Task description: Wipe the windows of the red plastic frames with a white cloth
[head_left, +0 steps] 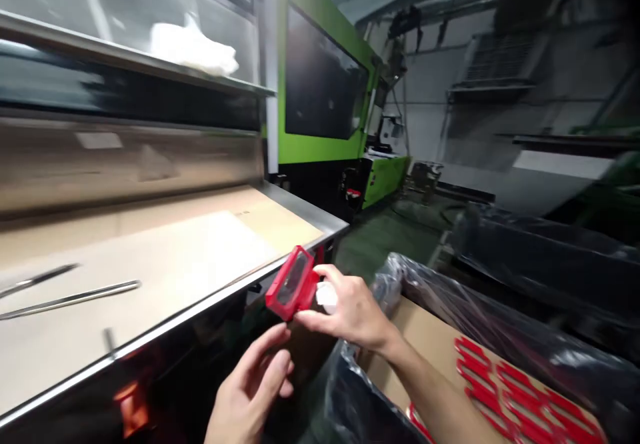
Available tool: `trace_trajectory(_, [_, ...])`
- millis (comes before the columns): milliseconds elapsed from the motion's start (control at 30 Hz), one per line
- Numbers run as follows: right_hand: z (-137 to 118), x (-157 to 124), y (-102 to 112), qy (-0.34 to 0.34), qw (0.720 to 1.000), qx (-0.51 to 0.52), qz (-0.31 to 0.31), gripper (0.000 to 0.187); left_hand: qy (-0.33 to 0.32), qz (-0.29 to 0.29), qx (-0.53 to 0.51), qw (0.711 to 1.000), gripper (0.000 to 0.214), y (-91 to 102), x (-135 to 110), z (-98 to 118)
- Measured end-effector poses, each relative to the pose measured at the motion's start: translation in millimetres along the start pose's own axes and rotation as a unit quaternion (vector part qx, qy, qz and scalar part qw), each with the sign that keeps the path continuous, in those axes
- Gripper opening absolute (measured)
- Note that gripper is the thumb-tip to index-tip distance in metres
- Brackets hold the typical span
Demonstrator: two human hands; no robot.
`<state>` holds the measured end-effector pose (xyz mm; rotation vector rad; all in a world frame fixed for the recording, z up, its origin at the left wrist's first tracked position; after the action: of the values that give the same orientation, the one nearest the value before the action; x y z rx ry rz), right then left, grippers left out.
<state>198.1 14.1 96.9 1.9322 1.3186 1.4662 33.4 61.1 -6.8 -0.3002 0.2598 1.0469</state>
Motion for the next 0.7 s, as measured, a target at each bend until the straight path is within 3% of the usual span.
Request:
trace_trajectory(133, [-95,49,-31,0.148,0.988,0.012,0.045,0.061,-0.066,0.036,-0.224,0.972,0.031,28.8,-35,67])
trace_trajectory(233, [-150,72,-38,0.243,0.965,0.017,0.097,0.06,-0.106,0.057,-0.293,0.949,0.025,58.0,-63,100])
trace_trajectory(300, [-180,84,-32,0.293,0.946,0.025,0.134,0.057,-0.146,0.072,-0.297,0.941,0.024,78.0,-79,122])
trace_trajectory(467, [-218,115,15,0.322,0.924,0.122,0.164,0.055,-0.28,0.109,-0.243,0.922,0.021,124.7,-114,191])
trace_trajectory(533, [-224,127,42,0.316,0.912,0.192,0.177,0.041,-0.31,0.124,-0.215,0.918,0.027,138.0,-127,216])
trace_trajectory(600, [-231,137,70,0.329,0.887,0.243,0.213,0.023,-0.312,0.132,-0.162,0.927,0.033,144.2,-137,236])
trace_trajectory(700, [-242,148,101,0.362,0.85,0.27,0.269,0.014,-0.333,0.126,-0.082,0.931,0.026,144.5,-150,256])
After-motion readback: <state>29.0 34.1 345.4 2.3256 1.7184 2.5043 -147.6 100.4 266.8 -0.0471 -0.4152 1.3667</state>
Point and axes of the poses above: each hand's wrist, its own x-axis towards the middle knuckle, its own y-axis out of the back of the hand, z = x × y, the point moved 7 cm from there along x, towards the middle knuckle, and after that the axes turned 15 degrees about y, right-handed, at the moved point
